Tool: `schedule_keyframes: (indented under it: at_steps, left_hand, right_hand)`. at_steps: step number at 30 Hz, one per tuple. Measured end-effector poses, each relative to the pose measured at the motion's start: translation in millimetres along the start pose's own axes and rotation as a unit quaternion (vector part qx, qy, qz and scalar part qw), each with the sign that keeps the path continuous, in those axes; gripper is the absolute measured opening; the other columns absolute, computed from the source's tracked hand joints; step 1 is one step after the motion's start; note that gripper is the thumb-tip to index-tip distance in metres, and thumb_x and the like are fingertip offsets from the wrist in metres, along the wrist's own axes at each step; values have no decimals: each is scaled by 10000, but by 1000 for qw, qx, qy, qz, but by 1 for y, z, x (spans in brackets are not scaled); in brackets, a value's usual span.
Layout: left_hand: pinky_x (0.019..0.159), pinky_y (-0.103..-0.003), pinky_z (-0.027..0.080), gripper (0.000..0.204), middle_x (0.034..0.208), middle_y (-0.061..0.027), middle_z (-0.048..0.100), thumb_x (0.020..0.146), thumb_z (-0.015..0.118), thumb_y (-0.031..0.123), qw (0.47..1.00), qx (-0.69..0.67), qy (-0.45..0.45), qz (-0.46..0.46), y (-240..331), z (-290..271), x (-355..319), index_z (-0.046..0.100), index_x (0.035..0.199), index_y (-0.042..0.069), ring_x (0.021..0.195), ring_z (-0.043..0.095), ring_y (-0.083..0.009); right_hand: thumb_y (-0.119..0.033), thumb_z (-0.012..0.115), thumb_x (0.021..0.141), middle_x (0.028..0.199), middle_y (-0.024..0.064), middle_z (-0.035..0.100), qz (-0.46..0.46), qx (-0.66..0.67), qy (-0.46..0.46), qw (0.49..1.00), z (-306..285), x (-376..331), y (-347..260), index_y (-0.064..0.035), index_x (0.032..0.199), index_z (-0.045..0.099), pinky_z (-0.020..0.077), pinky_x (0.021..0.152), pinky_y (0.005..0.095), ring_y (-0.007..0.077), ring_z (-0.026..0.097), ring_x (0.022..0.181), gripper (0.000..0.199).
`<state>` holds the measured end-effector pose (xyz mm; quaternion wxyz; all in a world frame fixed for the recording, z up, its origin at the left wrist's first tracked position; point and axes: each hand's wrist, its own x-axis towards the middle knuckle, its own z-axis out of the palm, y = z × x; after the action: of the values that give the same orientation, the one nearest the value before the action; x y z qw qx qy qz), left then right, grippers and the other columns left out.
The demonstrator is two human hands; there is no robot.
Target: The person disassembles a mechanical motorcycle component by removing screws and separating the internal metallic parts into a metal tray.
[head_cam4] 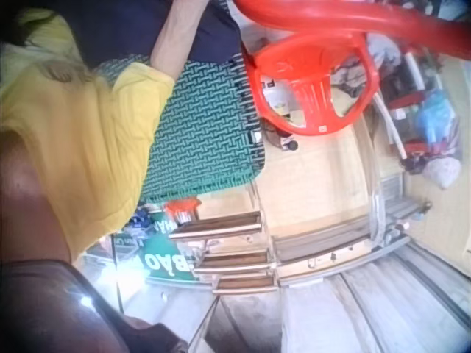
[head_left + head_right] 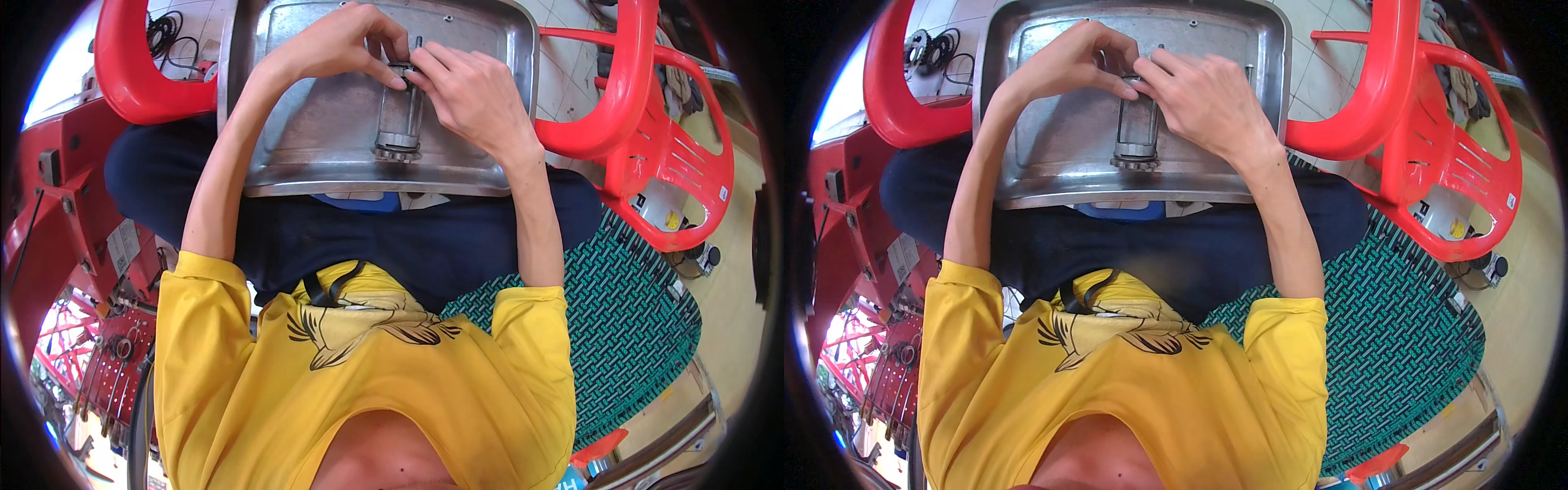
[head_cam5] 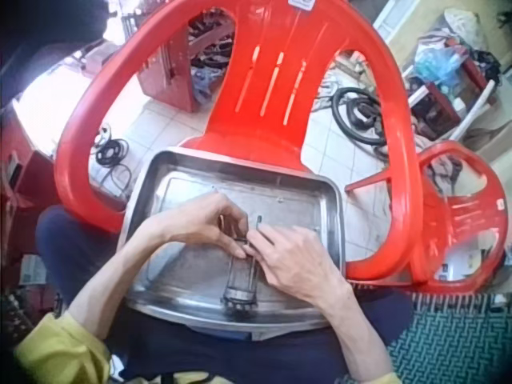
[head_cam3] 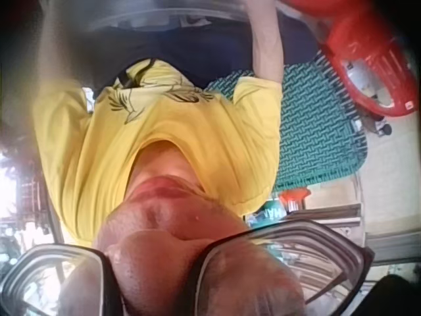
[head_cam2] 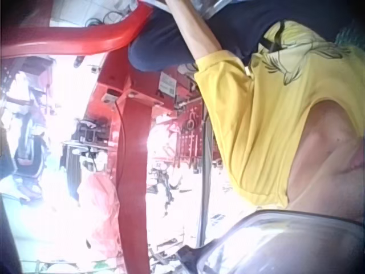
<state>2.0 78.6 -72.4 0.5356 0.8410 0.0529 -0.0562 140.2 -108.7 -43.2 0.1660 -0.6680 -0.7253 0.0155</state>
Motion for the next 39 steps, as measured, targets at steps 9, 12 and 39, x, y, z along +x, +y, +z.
schedule_keyframes:
  at_steps: [9,12,39]
  left_hand:
    - [696,-335,554,296,809,-119,745,791,867,196,999,-27,-18,3,4,-3,4,739,965,-7,749,709,-189]
    - [677,-343,550,289,790,-120,744,796,865,205,999,-37,-9,-6,9,-3,-1,747,959,-3,730,705,-192]
    - [662,-377,528,333,780,-134,730,777,876,253,999,49,5,21,9,-1,0,751,971,14,706,690,-239]
  right_hand:
    - [-335,670,954,852,57,667,24,-13,7,1000,4,-3,2,-118,936,661,513,614,369,264,680,738,219]
    - [-332,677,952,858,63,663,3,13,31,999,6,-6,9,-108,934,657,509,608,370,268,681,735,225]
    - [-351,714,928,846,72,719,41,72,58,995,23,-18,11,-108,967,700,526,623,396,290,697,718,247]
